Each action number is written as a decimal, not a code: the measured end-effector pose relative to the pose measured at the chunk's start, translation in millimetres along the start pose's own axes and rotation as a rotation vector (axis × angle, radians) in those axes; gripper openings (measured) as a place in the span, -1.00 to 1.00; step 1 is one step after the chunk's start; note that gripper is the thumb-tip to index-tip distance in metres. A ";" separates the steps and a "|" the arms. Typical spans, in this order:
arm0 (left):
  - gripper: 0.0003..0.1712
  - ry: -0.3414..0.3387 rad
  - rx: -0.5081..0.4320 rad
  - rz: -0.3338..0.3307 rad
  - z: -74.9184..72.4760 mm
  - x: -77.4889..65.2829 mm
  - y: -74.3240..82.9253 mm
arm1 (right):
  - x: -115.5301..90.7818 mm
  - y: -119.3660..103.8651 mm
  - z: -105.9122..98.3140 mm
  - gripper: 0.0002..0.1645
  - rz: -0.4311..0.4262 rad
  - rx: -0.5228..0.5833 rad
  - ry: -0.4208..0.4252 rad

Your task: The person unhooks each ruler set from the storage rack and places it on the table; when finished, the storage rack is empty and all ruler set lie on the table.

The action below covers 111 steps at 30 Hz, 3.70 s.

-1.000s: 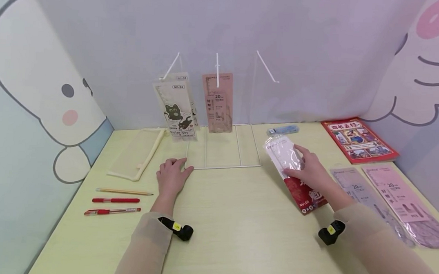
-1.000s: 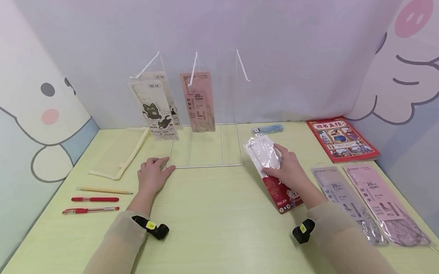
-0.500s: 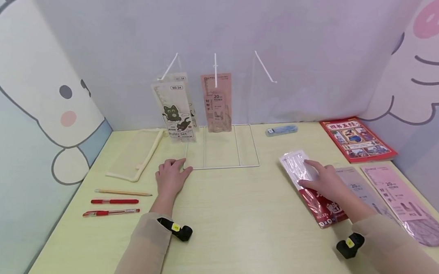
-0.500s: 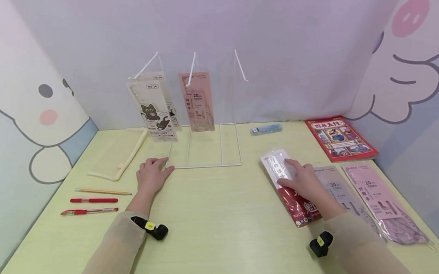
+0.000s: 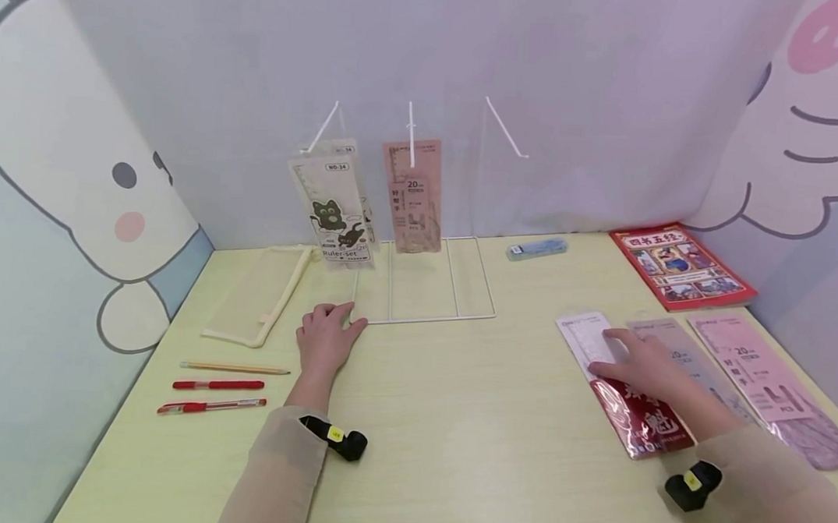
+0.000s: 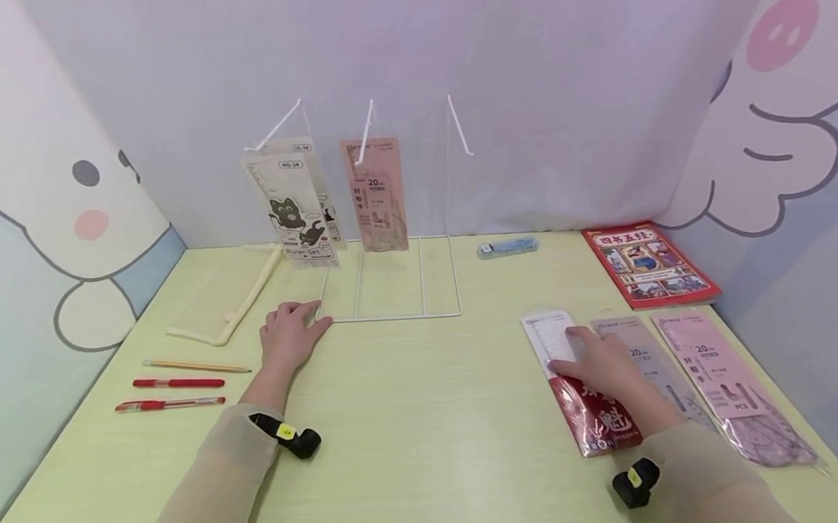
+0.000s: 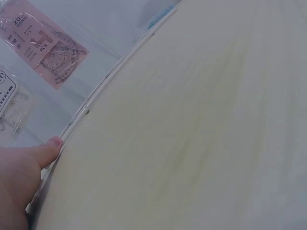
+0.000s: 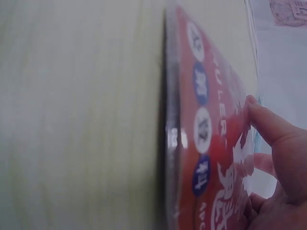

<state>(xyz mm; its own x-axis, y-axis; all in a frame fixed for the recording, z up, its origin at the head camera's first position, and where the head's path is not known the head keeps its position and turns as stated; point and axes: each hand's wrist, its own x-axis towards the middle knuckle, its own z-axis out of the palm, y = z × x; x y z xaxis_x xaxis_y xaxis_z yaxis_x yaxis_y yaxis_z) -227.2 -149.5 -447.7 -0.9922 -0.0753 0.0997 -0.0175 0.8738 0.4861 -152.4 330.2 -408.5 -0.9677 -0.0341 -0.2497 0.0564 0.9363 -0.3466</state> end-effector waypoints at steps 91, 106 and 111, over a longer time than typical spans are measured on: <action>-0.40 -0.004 -0.002 -0.016 -5.3 -0.3 0.9 | 132.2 -261.2 -39.8 -0.21 -0.482 0.637 0.354; -0.40 -0.007 -0.014 -0.003 -4.5 -1.3 2.2 | 115.7 -259.4 -50.7 -0.16 -0.302 0.705 0.480; -0.40 -0.014 -0.013 -0.008 -4.7 -1.3 3.2 | 108.9 -254.8 -51.6 -0.16 -0.311 0.648 0.520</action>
<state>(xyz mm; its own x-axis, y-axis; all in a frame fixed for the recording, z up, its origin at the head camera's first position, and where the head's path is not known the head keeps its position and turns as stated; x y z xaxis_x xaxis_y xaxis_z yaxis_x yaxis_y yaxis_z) -225.5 -148.9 -442.1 -0.9936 -0.0755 0.0838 -0.0239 0.8669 0.4979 -284.9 106.0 -300.8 -0.9427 0.0563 0.3288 -0.2525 0.5236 -0.8137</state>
